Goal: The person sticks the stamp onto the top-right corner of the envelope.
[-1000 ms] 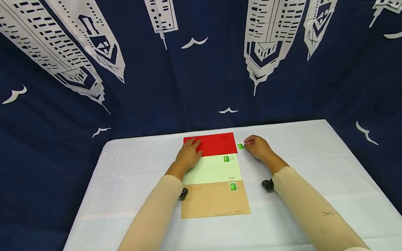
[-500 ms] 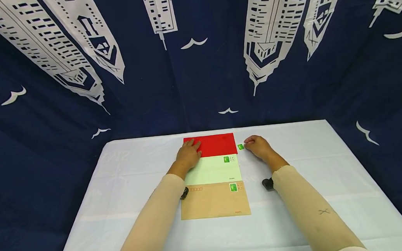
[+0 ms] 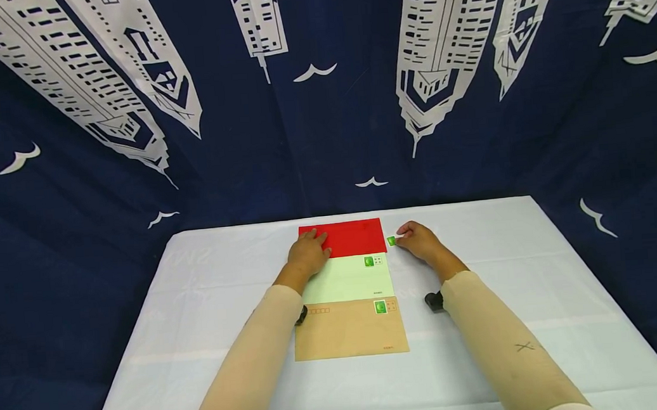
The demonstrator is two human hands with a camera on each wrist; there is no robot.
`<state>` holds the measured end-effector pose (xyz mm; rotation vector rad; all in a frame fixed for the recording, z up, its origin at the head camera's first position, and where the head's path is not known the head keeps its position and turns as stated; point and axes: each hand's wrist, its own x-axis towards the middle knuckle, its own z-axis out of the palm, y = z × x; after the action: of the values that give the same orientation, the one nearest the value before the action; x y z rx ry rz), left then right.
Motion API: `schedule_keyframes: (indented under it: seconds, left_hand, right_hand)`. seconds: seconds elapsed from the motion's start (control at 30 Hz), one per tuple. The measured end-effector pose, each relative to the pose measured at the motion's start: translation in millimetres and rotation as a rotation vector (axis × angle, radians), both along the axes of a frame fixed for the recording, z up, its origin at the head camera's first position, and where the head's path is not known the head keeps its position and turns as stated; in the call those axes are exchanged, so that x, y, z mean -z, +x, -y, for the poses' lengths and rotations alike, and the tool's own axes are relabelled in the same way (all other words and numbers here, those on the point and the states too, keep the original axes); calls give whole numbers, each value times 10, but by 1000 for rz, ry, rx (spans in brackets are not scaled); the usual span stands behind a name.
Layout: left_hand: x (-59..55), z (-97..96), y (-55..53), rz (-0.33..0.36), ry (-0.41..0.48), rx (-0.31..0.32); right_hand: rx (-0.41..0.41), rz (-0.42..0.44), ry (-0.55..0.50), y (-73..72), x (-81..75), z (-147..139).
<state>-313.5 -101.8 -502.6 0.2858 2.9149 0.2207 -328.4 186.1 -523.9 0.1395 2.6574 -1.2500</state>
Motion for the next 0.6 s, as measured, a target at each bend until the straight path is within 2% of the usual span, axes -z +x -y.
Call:
schedule_keyframes:
  seconds: [0.33, 0.6]
  left_hand:
    - [38, -18, 14, -19, -8, 1]
    - [61, -24, 8, -10, 3, -12]
  right_hand:
    - [-2, 27, 41, -9, 6, 21]
    - [-11, -2, 36, 13, 0, 11]
